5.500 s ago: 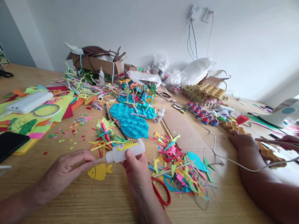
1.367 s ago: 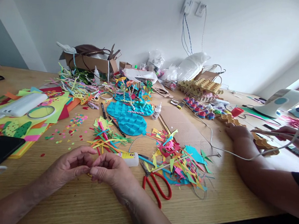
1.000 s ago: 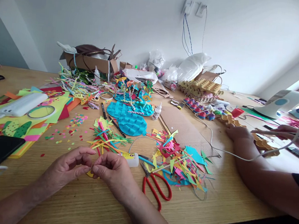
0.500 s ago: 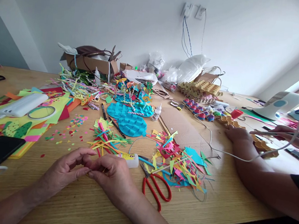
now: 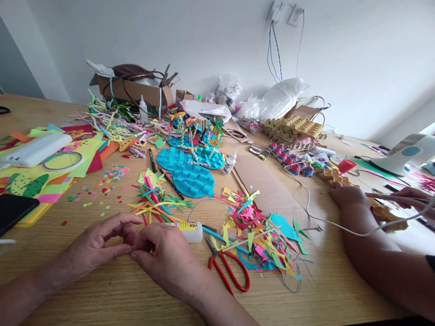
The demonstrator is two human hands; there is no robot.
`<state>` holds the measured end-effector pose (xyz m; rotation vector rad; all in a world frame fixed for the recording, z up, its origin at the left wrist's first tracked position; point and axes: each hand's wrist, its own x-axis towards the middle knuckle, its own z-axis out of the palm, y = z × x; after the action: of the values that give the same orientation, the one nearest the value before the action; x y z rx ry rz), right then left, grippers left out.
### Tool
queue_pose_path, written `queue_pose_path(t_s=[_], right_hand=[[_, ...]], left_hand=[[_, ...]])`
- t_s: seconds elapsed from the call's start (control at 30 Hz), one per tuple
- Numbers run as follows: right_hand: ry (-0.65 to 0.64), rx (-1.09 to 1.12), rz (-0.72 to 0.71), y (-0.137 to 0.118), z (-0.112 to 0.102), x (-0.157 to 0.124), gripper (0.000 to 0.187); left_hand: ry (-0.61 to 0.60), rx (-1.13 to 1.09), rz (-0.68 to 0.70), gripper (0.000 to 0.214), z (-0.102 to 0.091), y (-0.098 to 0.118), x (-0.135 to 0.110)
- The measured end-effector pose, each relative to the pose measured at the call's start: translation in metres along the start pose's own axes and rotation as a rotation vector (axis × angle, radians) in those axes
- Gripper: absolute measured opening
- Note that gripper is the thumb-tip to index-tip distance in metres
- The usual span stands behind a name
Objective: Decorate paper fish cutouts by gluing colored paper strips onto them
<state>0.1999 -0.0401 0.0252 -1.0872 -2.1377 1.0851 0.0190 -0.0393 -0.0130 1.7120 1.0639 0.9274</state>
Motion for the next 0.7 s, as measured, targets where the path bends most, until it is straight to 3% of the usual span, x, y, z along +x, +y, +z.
queue_pose_path(t_s=[0.2, 0.37, 0.6, 0.7], right_hand=[[-0.080, 0.043, -0.034, 0.004, -0.002, -0.001, 0.018], [-0.213, 0.271, -0.057, 0.009, -0.005, 0.000, 0.017], [-0.441, 0.514, -0.031, 0.016, -0.005, 0.000, 0.013], [-0.490, 0.651, 0.042, 0.017, -0.005, -0.002, 0.013]], left_hand=[[-0.044, 0.076, 0.020, 0.033, 0.001, 0.000, -0.002], [-0.077, 0.022, 0.052, 0.033, 0.001, -0.005, -0.003], [-0.295, -0.204, -0.114, 0.053, 0.005, -0.011, -0.006], [-0.316, -0.308, -0.148, 0.056, 0.006, -0.012, -0.006]])
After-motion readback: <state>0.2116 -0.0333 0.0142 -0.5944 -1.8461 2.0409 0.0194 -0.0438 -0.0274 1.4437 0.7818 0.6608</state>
